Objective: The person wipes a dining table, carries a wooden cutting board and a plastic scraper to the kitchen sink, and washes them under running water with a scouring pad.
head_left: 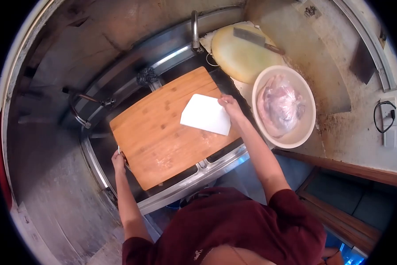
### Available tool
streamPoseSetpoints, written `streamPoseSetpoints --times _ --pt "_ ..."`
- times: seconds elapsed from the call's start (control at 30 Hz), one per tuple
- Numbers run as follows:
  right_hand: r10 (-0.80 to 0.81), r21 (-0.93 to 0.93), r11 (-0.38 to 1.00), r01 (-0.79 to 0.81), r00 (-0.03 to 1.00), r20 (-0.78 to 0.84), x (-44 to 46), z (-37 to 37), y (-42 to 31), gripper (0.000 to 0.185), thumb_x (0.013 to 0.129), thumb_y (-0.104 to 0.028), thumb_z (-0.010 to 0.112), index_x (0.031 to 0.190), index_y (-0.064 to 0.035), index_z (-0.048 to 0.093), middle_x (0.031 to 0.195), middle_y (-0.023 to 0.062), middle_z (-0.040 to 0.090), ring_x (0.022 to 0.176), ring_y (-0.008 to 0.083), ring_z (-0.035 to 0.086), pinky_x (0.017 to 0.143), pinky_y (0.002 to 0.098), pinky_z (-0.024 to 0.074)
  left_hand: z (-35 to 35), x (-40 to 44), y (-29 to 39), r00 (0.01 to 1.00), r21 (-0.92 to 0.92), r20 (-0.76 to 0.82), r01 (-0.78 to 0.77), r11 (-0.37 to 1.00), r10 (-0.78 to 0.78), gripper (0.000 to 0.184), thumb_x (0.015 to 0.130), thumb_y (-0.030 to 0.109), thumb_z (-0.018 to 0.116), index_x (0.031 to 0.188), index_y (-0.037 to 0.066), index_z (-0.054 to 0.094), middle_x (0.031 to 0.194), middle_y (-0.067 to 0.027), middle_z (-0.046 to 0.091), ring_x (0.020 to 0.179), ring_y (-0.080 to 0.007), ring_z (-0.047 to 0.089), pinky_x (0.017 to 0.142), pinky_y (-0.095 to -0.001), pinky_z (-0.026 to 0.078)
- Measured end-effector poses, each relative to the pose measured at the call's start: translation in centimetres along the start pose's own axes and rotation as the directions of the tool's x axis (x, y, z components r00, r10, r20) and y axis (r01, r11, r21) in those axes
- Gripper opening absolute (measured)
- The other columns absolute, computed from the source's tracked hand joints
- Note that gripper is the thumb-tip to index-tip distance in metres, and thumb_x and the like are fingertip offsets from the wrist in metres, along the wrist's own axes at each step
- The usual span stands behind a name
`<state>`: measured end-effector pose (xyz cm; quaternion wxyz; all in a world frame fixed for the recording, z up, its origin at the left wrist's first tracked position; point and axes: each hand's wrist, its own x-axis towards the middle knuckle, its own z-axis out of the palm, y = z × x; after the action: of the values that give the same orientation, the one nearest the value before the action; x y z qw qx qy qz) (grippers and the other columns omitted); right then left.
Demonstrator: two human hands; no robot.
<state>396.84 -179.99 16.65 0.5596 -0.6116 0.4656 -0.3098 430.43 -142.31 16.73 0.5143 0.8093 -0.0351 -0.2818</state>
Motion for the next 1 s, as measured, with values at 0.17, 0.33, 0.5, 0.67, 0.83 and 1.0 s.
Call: streamPoseSetpoints --times 0.17,0.33,0.5,0.67,0.83,1.0 --pt "0.35 0.316 0.855 -0.411 0.907 0.234 2.0 -0.1 -4.4 0.01 0.077 -0.012 0.053 0.076 -0.0019 0.054 0.071 0.0057 0.055 0.064 0.0141 0.052 0.058 0.0259 0.0416 1.2 1.2 -3.2 0.991 -0.134 -0.119 0.049 0.99 -0.065 0.022 0.072 0.0 0.038 0.079 0.0 0.059 0.062 0.0005 0.052 0.053 -0.0072 0.045 0.046 -0.0194 0.035" --pt "0.324 0.283 0.89 -0.358 0.932 0.163 3.9 -0.1 -5.1 0.011 0.076 -0.013 0.055 0.078 -0.0026 0.055 0.07 0.0054 0.055 0.063 0.0146 0.051 0.057 0.0264 0.0417 3.4 0.6 -5.1 0.986 -0.262 -0.159 0.0 0.965 -0.043 0.023 0.072 0.0 0.039 0.082 -0.001 0.059 0.066 -0.0007 0.054 0.058 -0.0099 0.05 0.054 -0.0218 0.04" --pt "0.34 0.261 0.908 -0.326 0.94 -0.009 5.2 -2.3 -4.7 0.012 0.074 -0.014 0.057 0.078 -0.0032 0.056 0.07 0.0057 0.055 0.06 0.0152 0.051 0.055 0.0273 0.0418 5.8 -1.2 -2.6 0.997 -0.207 -0.056 0.038 0.977 -0.051 0.032 0.069 0.0 0.036 0.092 0.002 0.059 0.071 0.001 0.055 0.056 -0.007 0.048 0.049 -0.0176 0.035" --pt "0.33 0.271 0.916 -0.296 0.94 -0.089 5.8 -2.5 -4.7 0.011 0.073 -0.014 0.058 0.077 -0.0037 0.056 0.07 0.0043 0.056 0.059 0.013 0.051 0.054 0.0268 0.0422 7.8 -1.1 -1.6 0.999 -0.292 -0.05 0.006 0.956 -0.021 0.031 0.07 -0.001 0.035 0.092 -0.001 0.057 0.075 -0.0015 0.055 0.067 -0.0089 0.049 0.061 -0.0198 0.037" --pt "0.346 0.259 0.914 -0.311 0.932 -0.103 5.6 -2.5 -5.8 0.021 0.075 -0.015 0.054 0.086 0.0024 0.057 0.074 0.0081 0.057 0.065 0.0174 0.053 0.062 0.028 0.0427 7.9 0.0 -1.9 0.996 -0.268 -0.087 -0.033 0.963 0.01 0.025 0.072 -0.001 0.037 0.086 -0.002 0.058 0.072 -0.0029 0.056 0.064 -0.0096 0.05 0.058 -0.0199 0.037" --pt "0.315 0.196 0.937 -0.289 0.941 -0.122 6.6 -1.2 -6.7 0.018 0.075 -0.016 0.056 0.085 -0.0023 0.057 0.074 0.0058 0.056 0.066 0.016 0.052 0.061 0.029 0.0421 7.2 0.9 -1.8 0.997 -0.249 -0.067 0.028 0.968 -0.046 0.025 0.073 0.0 0.037 0.087 -0.002 0.058 0.073 -0.0022 0.056 0.063 -0.0103 0.05 0.059 -0.0212 0.038"
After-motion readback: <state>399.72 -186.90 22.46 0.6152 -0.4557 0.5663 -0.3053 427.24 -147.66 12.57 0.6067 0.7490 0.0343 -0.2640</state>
